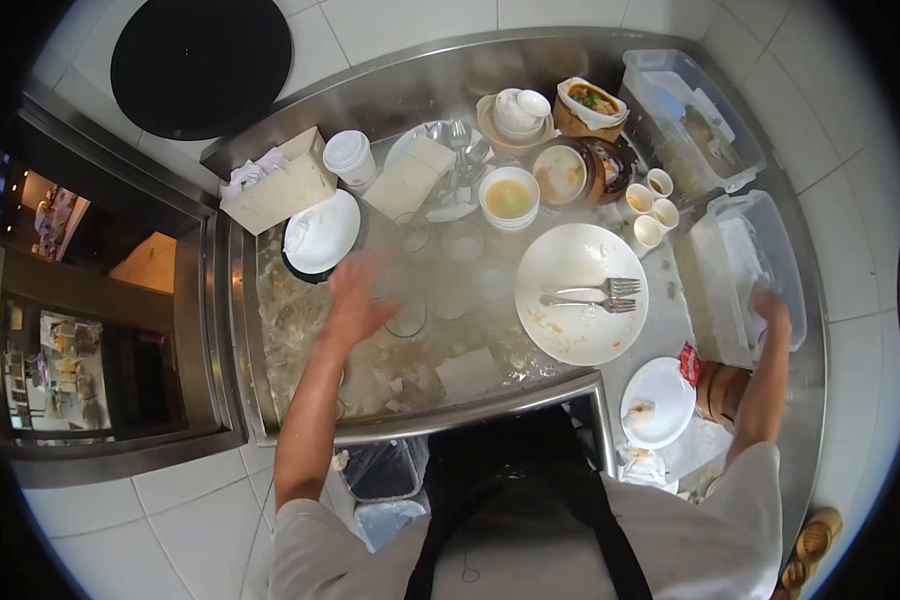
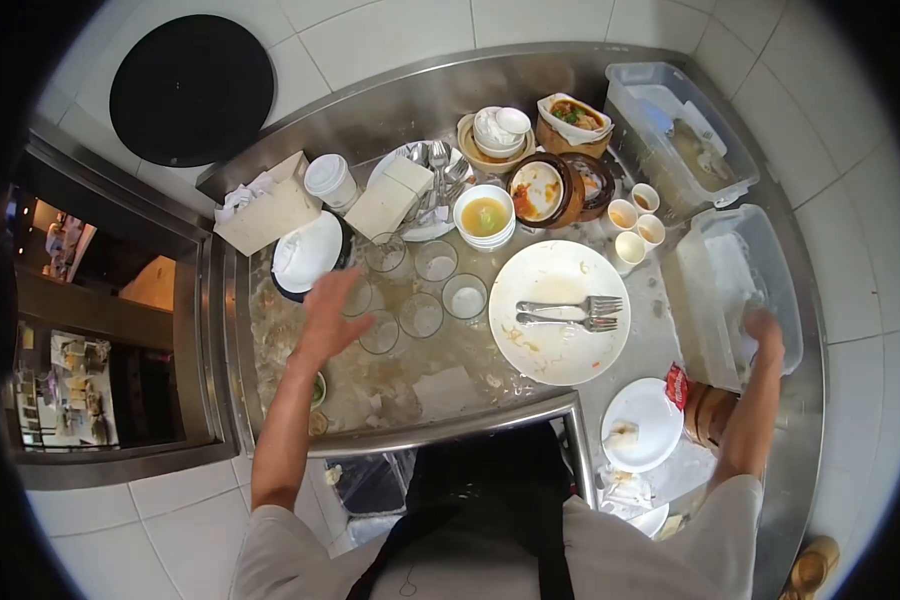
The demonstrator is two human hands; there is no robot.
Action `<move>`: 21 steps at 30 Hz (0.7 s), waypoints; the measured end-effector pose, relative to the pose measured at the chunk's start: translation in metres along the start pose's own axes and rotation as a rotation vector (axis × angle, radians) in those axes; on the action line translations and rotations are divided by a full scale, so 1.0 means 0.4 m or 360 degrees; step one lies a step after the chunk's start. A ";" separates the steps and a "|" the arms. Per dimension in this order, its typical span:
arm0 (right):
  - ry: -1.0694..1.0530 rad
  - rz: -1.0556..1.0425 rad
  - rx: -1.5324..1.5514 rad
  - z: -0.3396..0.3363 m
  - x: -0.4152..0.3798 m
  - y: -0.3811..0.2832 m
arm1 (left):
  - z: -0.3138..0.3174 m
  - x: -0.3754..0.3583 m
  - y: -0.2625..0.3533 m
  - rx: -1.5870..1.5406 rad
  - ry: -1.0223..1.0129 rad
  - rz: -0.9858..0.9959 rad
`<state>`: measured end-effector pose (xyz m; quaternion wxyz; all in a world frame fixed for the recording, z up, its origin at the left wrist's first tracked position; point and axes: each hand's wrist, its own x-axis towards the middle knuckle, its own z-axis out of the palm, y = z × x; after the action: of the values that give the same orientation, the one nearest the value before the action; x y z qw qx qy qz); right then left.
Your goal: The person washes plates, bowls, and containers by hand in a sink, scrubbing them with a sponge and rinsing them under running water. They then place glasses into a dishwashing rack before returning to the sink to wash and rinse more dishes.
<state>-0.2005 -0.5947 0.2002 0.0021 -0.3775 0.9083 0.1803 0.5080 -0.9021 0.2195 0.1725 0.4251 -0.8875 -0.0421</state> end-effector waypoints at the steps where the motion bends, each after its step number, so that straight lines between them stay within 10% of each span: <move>1: 0.0164 0.0147 0.0351 -0.071 0.002 -0.112 | -0.001 -0.004 0.025 -0.0012 -0.0193 0.0042; 3: 0.1001 -0.0193 0.0974 -0.327 -0.155 -0.480 | 0.115 -0.012 -0.016 0.0049 -0.0490 -0.0113; 4: 0.0363 -0.0383 0.1460 -0.385 -0.208 -0.633 | 0.154 -0.011 -0.033 0.0076 -0.0642 -0.0178; 6: 0.0254 -0.1017 0.1632 -0.309 -0.325 -0.944 | 0.155 0.005 -0.033 -0.0087 -0.0624 -0.0351; 10: 0.0082 -0.0925 0.0995 -0.342 -0.468 -1.273 | 0.137 0.069 -0.009 -0.0116 -0.0620 -0.0551; 13: -0.0138 -0.0826 0.1148 -0.330 -0.466 -1.303 | 0.229 0.094 -0.110 -0.0106 -0.0318 0.0227; 19: 0.0420 -0.0960 0.1467 -0.151 -0.524 -1.345 | 0.241 0.126 -0.148 -0.0396 -0.0352 0.0221; 21: -0.0588 -0.0519 0.2310 -0.278 -0.582 -1.158 | 0.230 0.094 -0.169 -0.0695 -0.0303 0.0253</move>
<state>0.2984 -0.7729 0.1857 0.4278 -0.3743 0.7168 -0.4039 0.5048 -0.9806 0.1285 0.1786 0.3007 -0.9004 -0.2589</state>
